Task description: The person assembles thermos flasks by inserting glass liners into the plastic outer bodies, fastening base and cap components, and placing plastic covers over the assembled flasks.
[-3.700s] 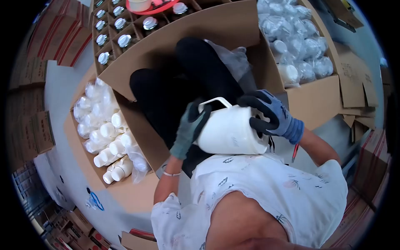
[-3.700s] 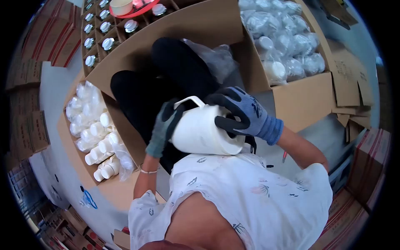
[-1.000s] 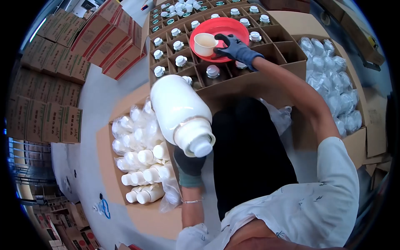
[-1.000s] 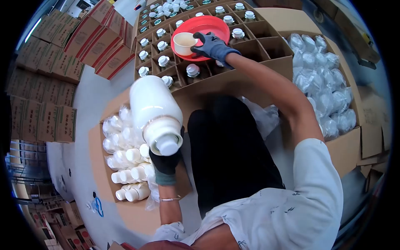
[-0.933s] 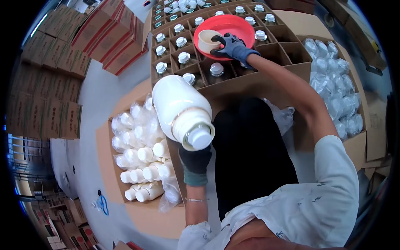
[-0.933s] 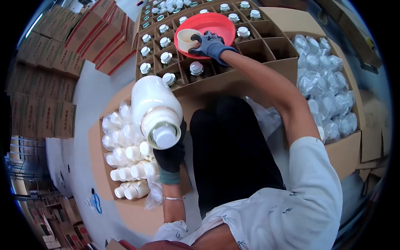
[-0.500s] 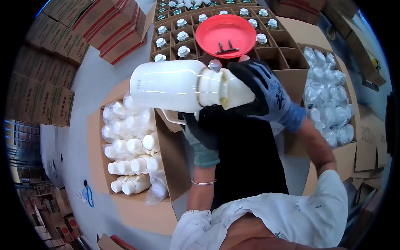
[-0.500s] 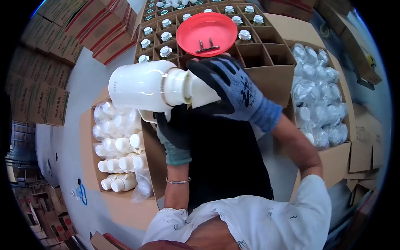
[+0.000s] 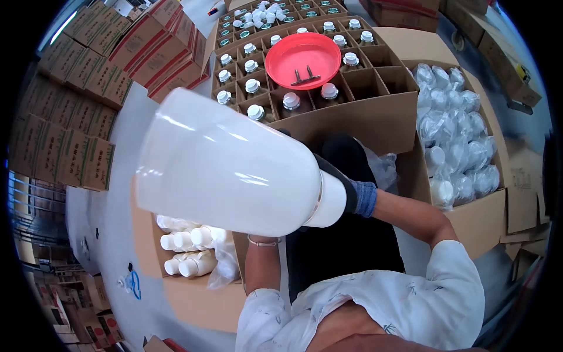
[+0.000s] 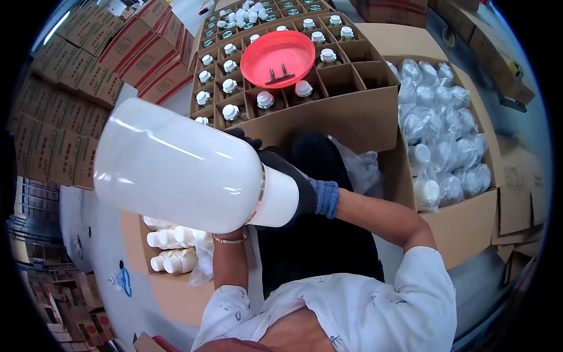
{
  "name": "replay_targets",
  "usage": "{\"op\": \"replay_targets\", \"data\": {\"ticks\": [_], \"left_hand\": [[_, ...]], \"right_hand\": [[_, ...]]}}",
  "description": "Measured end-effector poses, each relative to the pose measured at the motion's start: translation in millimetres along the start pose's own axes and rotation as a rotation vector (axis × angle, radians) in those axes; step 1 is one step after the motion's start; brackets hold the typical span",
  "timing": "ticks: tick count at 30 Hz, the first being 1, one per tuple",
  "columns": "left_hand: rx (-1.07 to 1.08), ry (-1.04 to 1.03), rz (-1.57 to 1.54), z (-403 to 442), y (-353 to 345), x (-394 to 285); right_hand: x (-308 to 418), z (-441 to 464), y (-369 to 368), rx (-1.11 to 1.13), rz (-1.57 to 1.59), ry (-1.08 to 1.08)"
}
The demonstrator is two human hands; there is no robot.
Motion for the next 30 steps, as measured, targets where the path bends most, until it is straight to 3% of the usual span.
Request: {"op": "replay_targets", "data": {"ticks": [4,8,10,14,16,18,19,20,21,23,24,26,28,30], "left_hand": [[0.005,-0.021,-0.127,28,20,-32],[0.008,-0.028,-0.297,49,63,-55],[0.023,-0.019,-0.332,45,75,-57],[0.027,-0.052,-0.162,43,59,-48],[-0.025,-0.063,-0.033,36,57,-32],[-0.095,0.039,-0.104,28,68,-12],[-0.095,0.047,-0.115,26,67,-12],[-0.095,0.054,-0.127,24,67,-12],[-0.096,0.062,-0.138,22,66,-12],[-0.082,0.075,-0.057,23,67,-15],[-0.076,0.052,0.016,25,67,-18],[-0.055,0.029,0.065,31,66,-15],[-0.026,0.033,0.019,38,66,1],[0.045,0.039,-0.011,44,61,2]], "right_hand": [[15,21,2,0.189,-0.427,-0.188],[170,92,104,-0.377,-1.38,0.14],[208,145,127,-0.369,-1.951,0.061],[164,213,175,-0.032,-2.286,-0.155],[164,219,169,-0.029,-2.345,-0.081],[173,215,164,-0.139,-2.291,-0.126],[194,219,174,-0.288,-2.101,0.175],[214,208,185,-0.395,-1.737,0.406],[213,199,193,-0.323,-1.127,0.303],[201,155,150,-0.225,-0.477,0.165],[194,128,122,-0.209,-0.432,0.138],[172,80,68,0.102,-0.491,0.019],[173,31,-2,0.121,-0.466,0.263],[177,-3,-46,0.236,-0.754,0.324]]}}
Point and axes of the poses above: each hand's wrist, its own z-axis towards the middle knuckle, its own y-axis out of the back of the hand, x = y × z, the point moved 10 cm from there along z, towards the middle knuckle, and after that the axes turned 8 degrees about x, right-handed, at the moved point
